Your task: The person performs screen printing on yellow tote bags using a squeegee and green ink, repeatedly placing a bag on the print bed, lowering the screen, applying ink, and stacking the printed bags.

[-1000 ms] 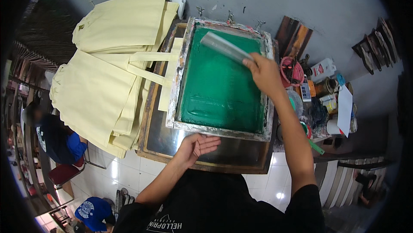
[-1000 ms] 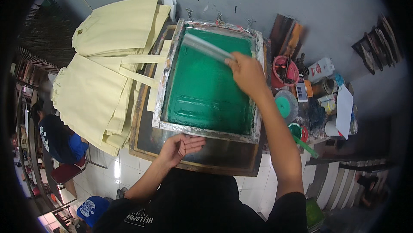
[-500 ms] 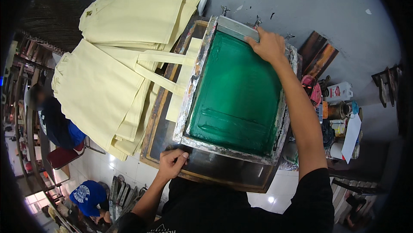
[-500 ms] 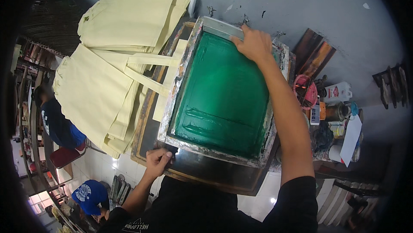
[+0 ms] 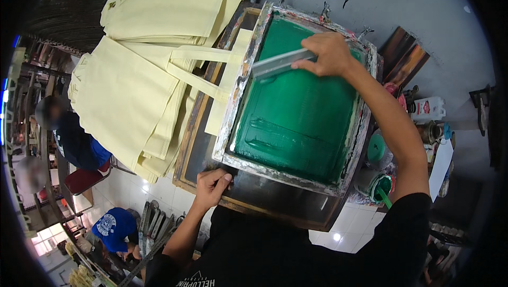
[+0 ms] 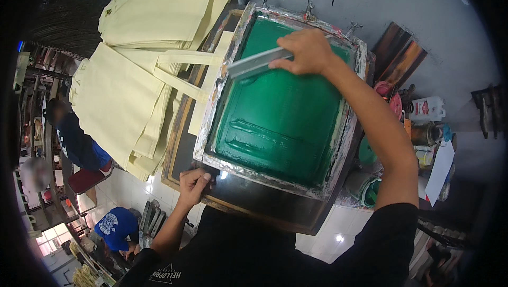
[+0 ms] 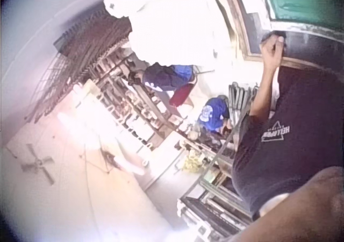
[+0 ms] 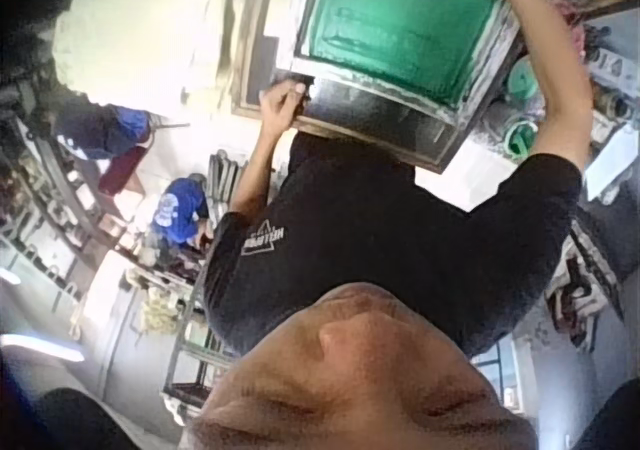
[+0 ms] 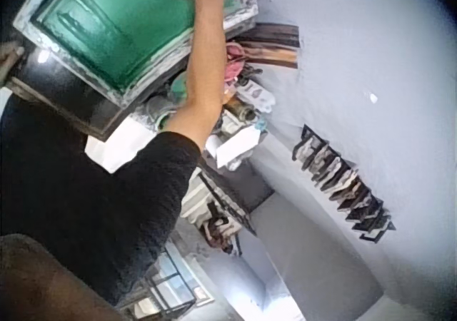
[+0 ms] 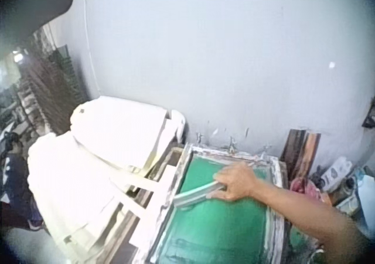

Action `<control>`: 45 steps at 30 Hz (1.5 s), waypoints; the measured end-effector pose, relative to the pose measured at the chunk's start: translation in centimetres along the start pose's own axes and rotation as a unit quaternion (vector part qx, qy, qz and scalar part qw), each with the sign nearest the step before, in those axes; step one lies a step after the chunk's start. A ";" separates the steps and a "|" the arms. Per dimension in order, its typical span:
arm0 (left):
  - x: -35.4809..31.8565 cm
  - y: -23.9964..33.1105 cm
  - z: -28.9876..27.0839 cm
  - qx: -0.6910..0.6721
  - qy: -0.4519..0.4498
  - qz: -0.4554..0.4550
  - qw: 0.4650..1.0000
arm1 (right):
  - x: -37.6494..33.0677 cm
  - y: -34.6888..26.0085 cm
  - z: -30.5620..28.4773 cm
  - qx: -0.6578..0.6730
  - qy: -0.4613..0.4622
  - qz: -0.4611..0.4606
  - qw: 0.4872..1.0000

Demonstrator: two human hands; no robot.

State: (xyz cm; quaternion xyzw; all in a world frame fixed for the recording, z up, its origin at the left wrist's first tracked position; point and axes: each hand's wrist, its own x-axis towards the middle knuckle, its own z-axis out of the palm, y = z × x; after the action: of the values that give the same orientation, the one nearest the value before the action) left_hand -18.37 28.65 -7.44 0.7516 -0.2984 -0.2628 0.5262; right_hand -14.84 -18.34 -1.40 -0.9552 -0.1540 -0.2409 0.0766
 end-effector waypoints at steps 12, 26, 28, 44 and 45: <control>-0.3 -0.1 -0.8 -0.059 -0.014 -0.060 0.996 | -2.8 -8.8 -2.0 0.092 -0.122 -0.123 0.981; -0.6 -1.4 -0.6 -0.127 -0.004 -0.060 0.990 | -7.3 -3.4 -4.5 -0.107 0.010 0.047 0.993; -0.5 -1.4 -0.6 -0.126 -0.004 -0.054 0.991 | -6.5 0.3 -3.6 -0.113 0.013 0.084 0.990; -0.5 -1.3 -1.1 -0.143 0.006 -0.036 0.989 | -2.9 -0.8 -3.9 -0.149 -0.163 0.429 0.876; -0.5 -1.5 -1.2 -0.158 0.001 -0.034 0.987 | -3.0 -1.5 -4.1 -0.146 -0.178 0.449 0.863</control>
State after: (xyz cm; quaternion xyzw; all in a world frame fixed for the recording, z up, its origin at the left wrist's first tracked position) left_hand -17.59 30.22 -8.47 0.6694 -0.2265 -0.3236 0.6292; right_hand -19.64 -18.58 0.81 -0.9478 0.3177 -0.0263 0.0070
